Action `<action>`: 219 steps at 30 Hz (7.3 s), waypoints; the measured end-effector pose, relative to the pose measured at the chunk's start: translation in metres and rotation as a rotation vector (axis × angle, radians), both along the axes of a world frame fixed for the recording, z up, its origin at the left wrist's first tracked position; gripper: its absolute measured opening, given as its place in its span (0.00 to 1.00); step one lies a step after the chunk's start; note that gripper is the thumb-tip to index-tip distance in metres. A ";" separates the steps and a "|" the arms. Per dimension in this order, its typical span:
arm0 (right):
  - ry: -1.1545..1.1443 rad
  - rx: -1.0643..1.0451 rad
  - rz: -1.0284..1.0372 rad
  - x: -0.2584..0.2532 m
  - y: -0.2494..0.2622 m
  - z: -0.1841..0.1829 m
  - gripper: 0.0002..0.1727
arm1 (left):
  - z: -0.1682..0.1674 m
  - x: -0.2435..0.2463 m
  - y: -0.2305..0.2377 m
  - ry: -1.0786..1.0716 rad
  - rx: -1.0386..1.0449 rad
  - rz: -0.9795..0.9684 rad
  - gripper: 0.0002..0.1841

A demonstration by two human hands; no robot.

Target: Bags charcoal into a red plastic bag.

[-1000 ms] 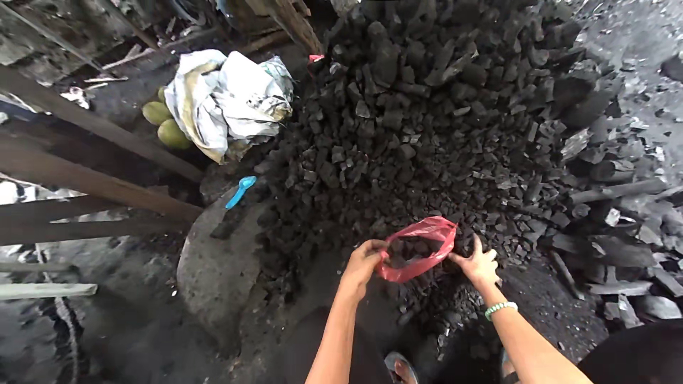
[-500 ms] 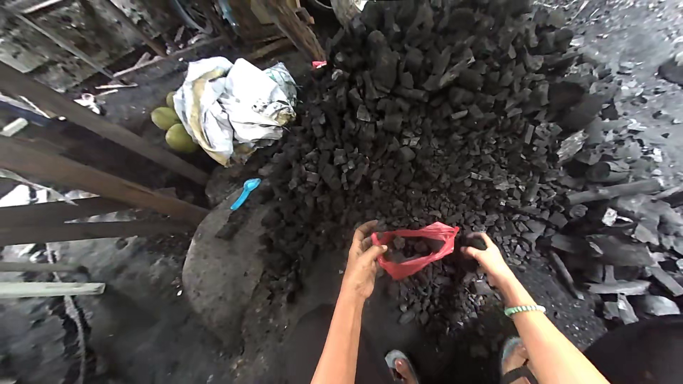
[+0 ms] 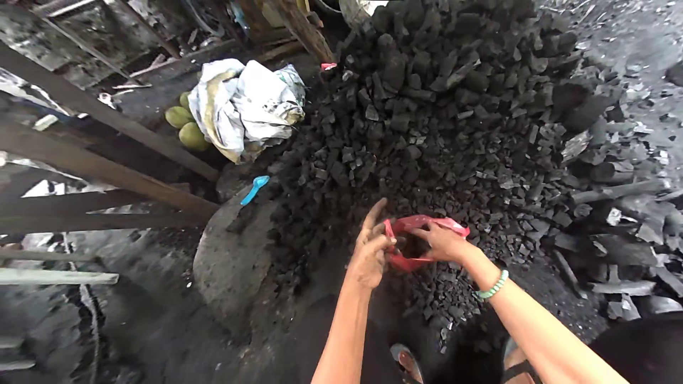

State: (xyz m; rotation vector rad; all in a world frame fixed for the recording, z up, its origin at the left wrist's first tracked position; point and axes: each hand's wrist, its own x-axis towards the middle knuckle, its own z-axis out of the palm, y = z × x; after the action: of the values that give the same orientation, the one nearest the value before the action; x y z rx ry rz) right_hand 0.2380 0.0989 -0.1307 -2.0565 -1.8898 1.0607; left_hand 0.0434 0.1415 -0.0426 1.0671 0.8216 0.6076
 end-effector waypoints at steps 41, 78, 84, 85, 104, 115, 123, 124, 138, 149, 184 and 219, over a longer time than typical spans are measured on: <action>0.552 0.399 -0.001 -0.023 -0.028 0.038 0.16 | 0.033 -0.015 -0.023 -0.116 0.054 -0.066 0.38; 0.935 0.211 -0.787 0.035 -0.057 -0.053 0.22 | 0.014 -0.038 -0.019 0.002 0.157 0.118 0.34; 0.855 0.323 -0.286 0.005 -0.051 0.033 0.21 | 0.024 -0.016 -0.037 -0.097 0.107 -0.029 0.37; 0.633 0.327 -0.177 -0.004 -0.047 0.031 0.20 | 0.023 -0.013 -0.037 -0.112 0.095 -0.036 0.36; -0.121 0.518 -0.297 0.002 -0.099 0.010 0.45 | -0.024 -0.015 -0.068 0.269 0.129 -0.123 0.24; -0.413 0.199 0.379 0.012 -0.126 0.038 0.20 | -0.014 -0.031 -0.066 1.327 0.554 -0.646 0.37; -0.195 0.789 0.367 -0.050 -0.128 0.145 0.09 | 0.076 0.012 -0.037 1.089 0.581 -0.708 0.18; -0.105 0.808 0.316 -0.056 -0.128 0.165 0.11 | 0.085 0.014 -0.041 0.850 0.519 -0.652 0.14; 0.456 0.472 -0.311 0.000 -0.134 0.191 0.16 | 0.110 0.000 -0.089 0.447 0.790 -0.487 0.14; 1.200 0.371 -0.528 -0.034 -0.143 0.118 0.14 | 0.070 -0.016 -0.111 0.410 1.755 -0.307 0.05; 0.567 0.846 -0.463 -0.067 -0.153 0.100 0.15 | 0.085 -0.021 -0.133 0.222 -0.042 -0.196 0.32; -0.115 1.320 -0.207 -0.081 -0.174 0.088 0.20 | 0.072 -0.028 -0.132 0.297 0.086 -0.269 0.12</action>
State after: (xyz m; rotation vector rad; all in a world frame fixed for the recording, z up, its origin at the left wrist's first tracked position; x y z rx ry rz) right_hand 0.1565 -0.0755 -0.0427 -1.3901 -1.5826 -0.3717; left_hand 0.0157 0.0095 0.0297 1.3416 0.8941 0.2618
